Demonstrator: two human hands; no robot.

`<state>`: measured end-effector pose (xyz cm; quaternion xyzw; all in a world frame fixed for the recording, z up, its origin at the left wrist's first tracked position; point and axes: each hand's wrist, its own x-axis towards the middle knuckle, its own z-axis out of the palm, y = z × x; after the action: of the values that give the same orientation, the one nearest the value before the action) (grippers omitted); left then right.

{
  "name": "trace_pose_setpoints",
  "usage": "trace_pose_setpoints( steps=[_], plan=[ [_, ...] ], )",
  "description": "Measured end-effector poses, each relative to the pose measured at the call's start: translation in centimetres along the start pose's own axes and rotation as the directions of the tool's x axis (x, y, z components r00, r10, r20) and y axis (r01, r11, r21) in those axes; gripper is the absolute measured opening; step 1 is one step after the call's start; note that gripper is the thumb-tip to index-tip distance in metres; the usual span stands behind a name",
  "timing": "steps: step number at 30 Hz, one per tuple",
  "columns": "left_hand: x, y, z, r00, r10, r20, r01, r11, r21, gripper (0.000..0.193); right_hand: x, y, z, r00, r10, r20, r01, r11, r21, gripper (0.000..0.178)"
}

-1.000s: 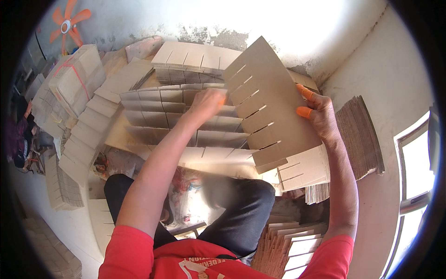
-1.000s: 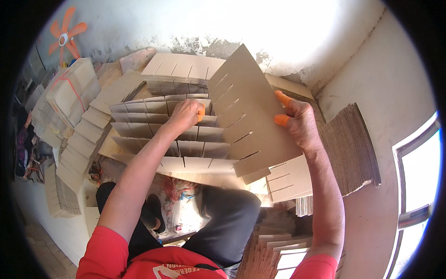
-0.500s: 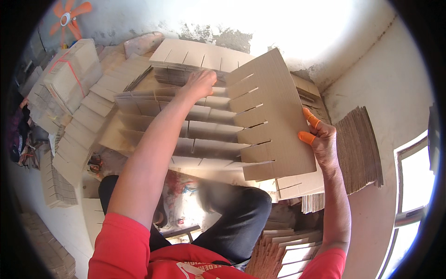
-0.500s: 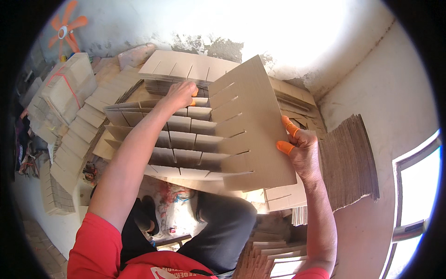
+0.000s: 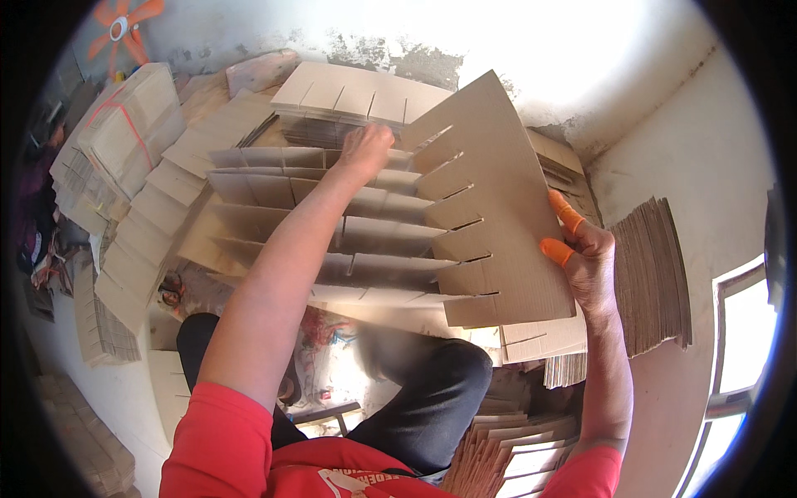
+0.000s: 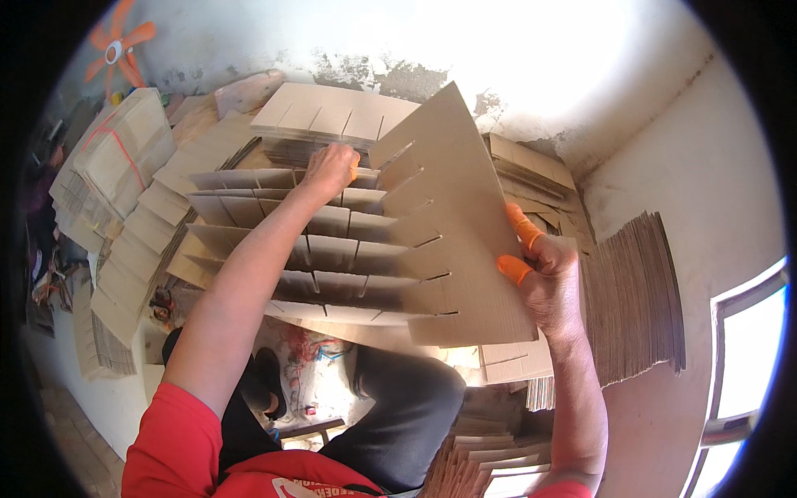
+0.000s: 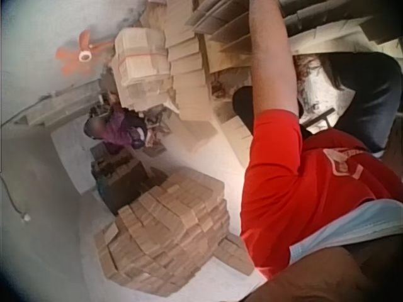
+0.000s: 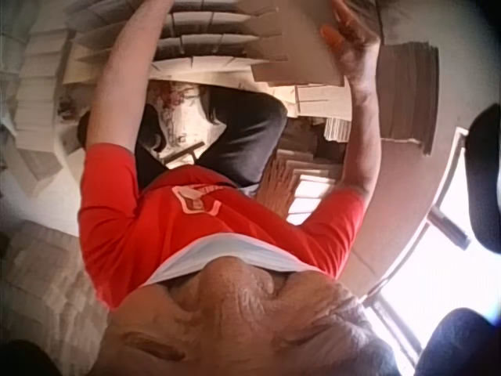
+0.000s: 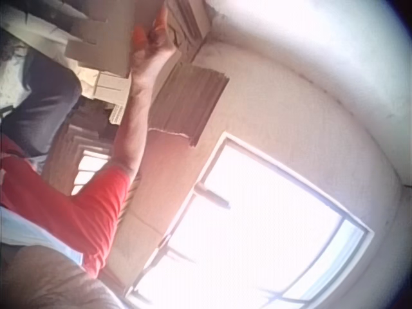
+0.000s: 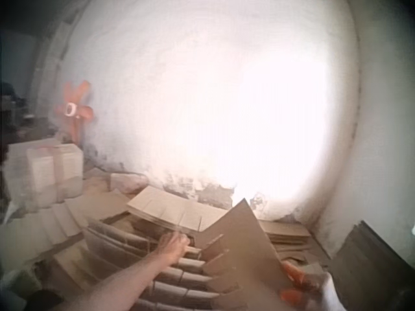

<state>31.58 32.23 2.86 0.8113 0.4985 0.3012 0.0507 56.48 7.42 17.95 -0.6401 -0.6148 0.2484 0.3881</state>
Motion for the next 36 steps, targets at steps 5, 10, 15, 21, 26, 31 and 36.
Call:
trace_pose_setpoints(
  steps=[5,10,15,21,26,31,36],
  plan=[
    [0.3,0.5,-0.5,0.996,-0.032,0.084,0.031,1.0,0.003,0.008,-1.1,-0.8,1.0,0.999,-0.007,-0.042,0.009,0.998,0.056,0.063],
    [-0.8,0.9,-1.1,0.997,-0.074,0.025,0.076,0.995,-0.065,0.008,-0.7,-1.3,0.5,0.999,0.0,0.054,-0.007,0.992,0.128,0.062],
    [-0.7,0.8,-1.6,0.99,-0.077,0.118,0.082,0.996,-0.039,0.007,-1.3,-1.1,1.0,0.999,-0.036,0.039,0.031,0.992,0.12,0.062],
    [-0.9,1.1,-1.5,0.994,-0.053,0.092,0.059,0.996,-0.06,0.003,-0.1,0.2,2.9,0.991,-0.097,0.09,0.078,0.978,0.191,0.056],
    [-0.4,0.9,-1.3,0.995,-0.028,0.1,0.035,0.998,-0.061,0.004,1.5,2.3,4.2,0.974,-0.016,0.227,0.021,1.0,-0.019,0.058],
    [-0.2,0.2,-0.9,0.997,-0.03,0.068,0.033,0.998,-0.045,0.002,2.7,1.6,4.2,0.96,-0.028,0.28,0.054,0.995,-0.086,0.059],
    [-0.4,0.2,-1.4,0.993,-0.006,0.12,0.009,1.0,-0.02,0.013,4.5,0.3,4.9,0.931,-0.014,0.365,0.075,0.985,-0.153,0.056]
  ],
)
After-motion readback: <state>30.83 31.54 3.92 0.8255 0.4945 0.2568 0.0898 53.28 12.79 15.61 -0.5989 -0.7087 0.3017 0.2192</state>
